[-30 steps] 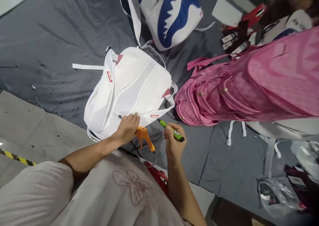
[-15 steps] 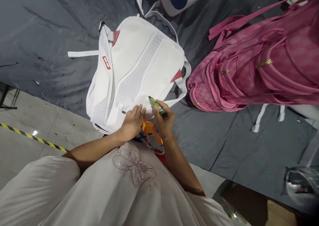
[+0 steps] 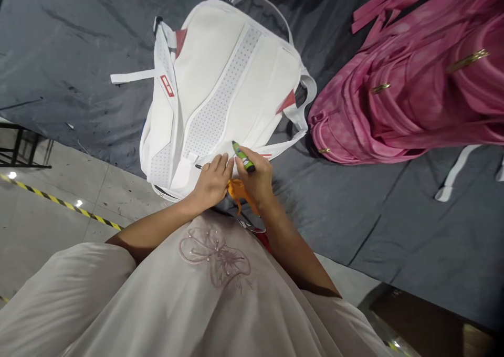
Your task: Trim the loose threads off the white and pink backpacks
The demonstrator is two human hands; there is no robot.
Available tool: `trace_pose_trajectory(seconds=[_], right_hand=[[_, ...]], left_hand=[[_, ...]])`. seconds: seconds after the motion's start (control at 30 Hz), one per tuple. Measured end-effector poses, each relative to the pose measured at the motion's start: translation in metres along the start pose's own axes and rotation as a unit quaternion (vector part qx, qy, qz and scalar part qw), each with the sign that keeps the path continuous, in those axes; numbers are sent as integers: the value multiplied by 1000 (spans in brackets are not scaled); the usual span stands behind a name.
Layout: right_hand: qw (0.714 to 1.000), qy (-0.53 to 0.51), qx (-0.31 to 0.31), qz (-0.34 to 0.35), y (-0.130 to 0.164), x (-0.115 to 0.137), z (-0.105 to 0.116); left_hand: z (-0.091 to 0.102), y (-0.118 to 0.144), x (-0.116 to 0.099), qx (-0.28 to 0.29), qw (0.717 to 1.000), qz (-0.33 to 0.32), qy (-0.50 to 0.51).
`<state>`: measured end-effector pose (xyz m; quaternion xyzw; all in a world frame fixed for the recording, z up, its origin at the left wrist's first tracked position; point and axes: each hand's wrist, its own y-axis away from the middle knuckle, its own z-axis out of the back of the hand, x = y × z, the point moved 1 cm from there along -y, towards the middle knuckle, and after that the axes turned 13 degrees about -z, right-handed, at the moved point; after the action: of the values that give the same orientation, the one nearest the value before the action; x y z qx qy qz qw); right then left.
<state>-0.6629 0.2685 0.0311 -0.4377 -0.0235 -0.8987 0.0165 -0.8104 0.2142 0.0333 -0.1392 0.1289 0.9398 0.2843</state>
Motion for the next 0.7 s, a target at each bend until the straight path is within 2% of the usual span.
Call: trace_pose_trajectory(seconds=[0.07, 0.17, 0.27, 0.4, 0.53, 0.63, 0.7], right_hand=[[1000, 6, 4, 0, 0, 0, -2], [999, 24, -25, -25, 0, 0, -4], [998, 55, 14, -15, 2, 2, -6], [993, 98, -59, -32, 2, 2, -5], [996, 93, -1, -8, 3, 2, -6], [994, 98, -30, -38, 4, 2, -4], [994, 97, -14, -39, 4, 3, -4]], left_hand=[[0, 0, 1, 0, 1000, 0, -3], [0, -1, 1, 5, 1000, 3, -3], [1, -2, 1, 11, 1000, 1, -1], [3, -3, 1, 22, 1000, 4, -3], [3, -4, 1, 32, 999, 7, 2], [3, -4, 2, 29, 1000, 6, 5], [2, -5, 2, 29, 1000, 8, 7]])
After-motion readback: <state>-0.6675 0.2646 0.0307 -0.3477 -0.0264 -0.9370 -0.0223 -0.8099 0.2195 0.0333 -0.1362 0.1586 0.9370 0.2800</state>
